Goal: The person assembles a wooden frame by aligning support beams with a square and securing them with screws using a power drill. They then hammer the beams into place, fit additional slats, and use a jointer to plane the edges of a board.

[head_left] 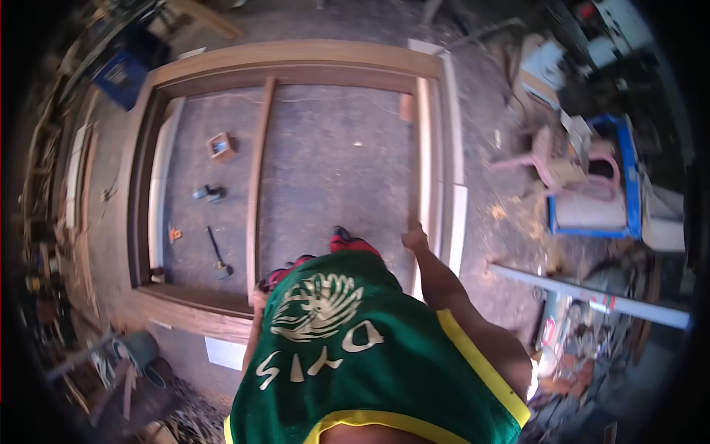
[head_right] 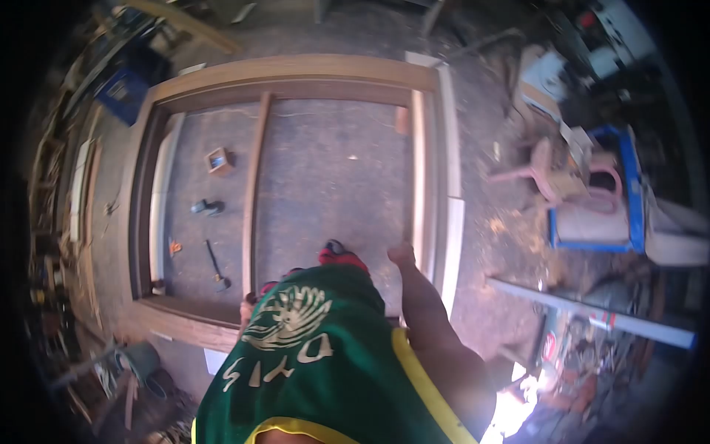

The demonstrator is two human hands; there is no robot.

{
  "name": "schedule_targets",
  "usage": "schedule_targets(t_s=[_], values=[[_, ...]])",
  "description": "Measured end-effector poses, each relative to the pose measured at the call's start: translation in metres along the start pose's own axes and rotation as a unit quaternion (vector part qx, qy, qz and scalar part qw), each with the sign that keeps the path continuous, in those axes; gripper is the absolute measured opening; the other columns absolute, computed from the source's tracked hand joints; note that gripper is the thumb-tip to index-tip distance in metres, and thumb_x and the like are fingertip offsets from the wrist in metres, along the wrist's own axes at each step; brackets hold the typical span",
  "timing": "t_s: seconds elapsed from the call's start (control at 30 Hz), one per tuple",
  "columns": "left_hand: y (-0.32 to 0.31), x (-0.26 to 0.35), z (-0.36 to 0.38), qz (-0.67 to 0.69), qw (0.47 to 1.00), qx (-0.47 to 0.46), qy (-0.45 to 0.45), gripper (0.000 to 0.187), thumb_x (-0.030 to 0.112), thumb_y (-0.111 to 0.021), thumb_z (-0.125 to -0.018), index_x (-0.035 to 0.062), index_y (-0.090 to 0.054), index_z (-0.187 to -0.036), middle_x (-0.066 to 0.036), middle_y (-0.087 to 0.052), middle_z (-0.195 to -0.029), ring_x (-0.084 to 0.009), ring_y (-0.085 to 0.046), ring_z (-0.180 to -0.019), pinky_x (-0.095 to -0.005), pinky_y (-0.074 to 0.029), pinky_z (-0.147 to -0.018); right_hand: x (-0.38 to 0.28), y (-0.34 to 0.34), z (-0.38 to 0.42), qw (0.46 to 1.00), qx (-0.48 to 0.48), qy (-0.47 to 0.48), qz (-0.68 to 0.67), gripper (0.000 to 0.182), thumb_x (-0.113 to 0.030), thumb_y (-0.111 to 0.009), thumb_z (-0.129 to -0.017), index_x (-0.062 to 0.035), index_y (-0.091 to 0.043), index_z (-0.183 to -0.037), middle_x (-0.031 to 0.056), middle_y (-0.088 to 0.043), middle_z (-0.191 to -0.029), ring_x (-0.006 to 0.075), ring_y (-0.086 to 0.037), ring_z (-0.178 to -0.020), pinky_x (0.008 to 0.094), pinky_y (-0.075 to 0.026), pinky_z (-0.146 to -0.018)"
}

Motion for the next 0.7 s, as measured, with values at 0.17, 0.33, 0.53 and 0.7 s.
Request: schedule_targets(t_s=[0.17, 0.33, 0.53, 0.7], values=[[0.003, 0.016, -0.008, -0.127, 0.990, -0.049, 0.031, 0.081, 0.051, -0.080, -0.079, -0.0066, -0.054, -0.130, -0.027, -0.068, -0.113, -0.0308, -0.068, -0.106, -0.0380, -0.055, -0.088, 0.070, 0.054, -0.080, 0.985, 0.024, -0.134, -0.110, 0.083, -0.027, -0.065, -0.082, 0.0130, -0.026, -0.143, 0.0332, -0.065, -0.111, 0.0381, -0.068, -0.105, 0.0405, -0.056, -0.088], [-0.001, 0.054, -0.004, -0.139, 0.989, -0.048, 0.036, 0.077, 0.049, -0.078, -0.082, -0.0076, -0.054, -0.129, -0.026, -0.069, -0.111, -0.0291, -0.068, -0.104, -0.0370, -0.054, -0.088, 0.025, 0.100, -0.065, 0.990, 0.059, -0.124, -0.031, 0.063, -0.029, -0.066, -0.083, 0.0025, -0.047, -0.133, 0.0279, -0.064, -0.118, 0.0368, -0.064, -0.113, 0.0449, -0.054, -0.093], [-0.015, 0.024, -0.018, -0.040, 0.998, -0.038, 0.037, 0.074, 0.048, -0.075, -0.086, -0.0087, -0.054, -0.130, -0.025, -0.069, -0.111, -0.0288, -0.068, -0.102, -0.0359, -0.054, -0.087, 0.002, 0.019, -0.039, 0.990, -0.009, -0.135, -0.045, 0.073, -0.031, -0.071, -0.075, -0.0033, -0.046, -0.137, 0.0241, -0.063, -0.125, 0.0384, -0.063, -0.116, 0.0464, -0.050, -0.099], [-0.005, 0.048, -0.008, -0.144, 0.987, -0.041, 0.052, 0.064, 0.053, -0.074, -0.085, 0.0013, -0.064, -0.121, -0.021, -0.070, -0.109, -0.0261, -0.070, -0.095, -0.0381, -0.055, -0.081, 0.010, -0.005, -0.032, 0.977, -0.014, -0.210, -0.025, 0.082, -0.033, -0.072, -0.076, 0.0041, -0.035, -0.139, 0.0272, -0.063, -0.121, 0.0405, -0.063, -0.112, 0.0490, -0.052, -0.094]])
Point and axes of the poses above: each hand's wrist, its own z-axis away from the middle knuckle, its own y-axis out of the back of the hand, x = y × z, the point moved 10 cm from there along -z, towards the middle knuckle
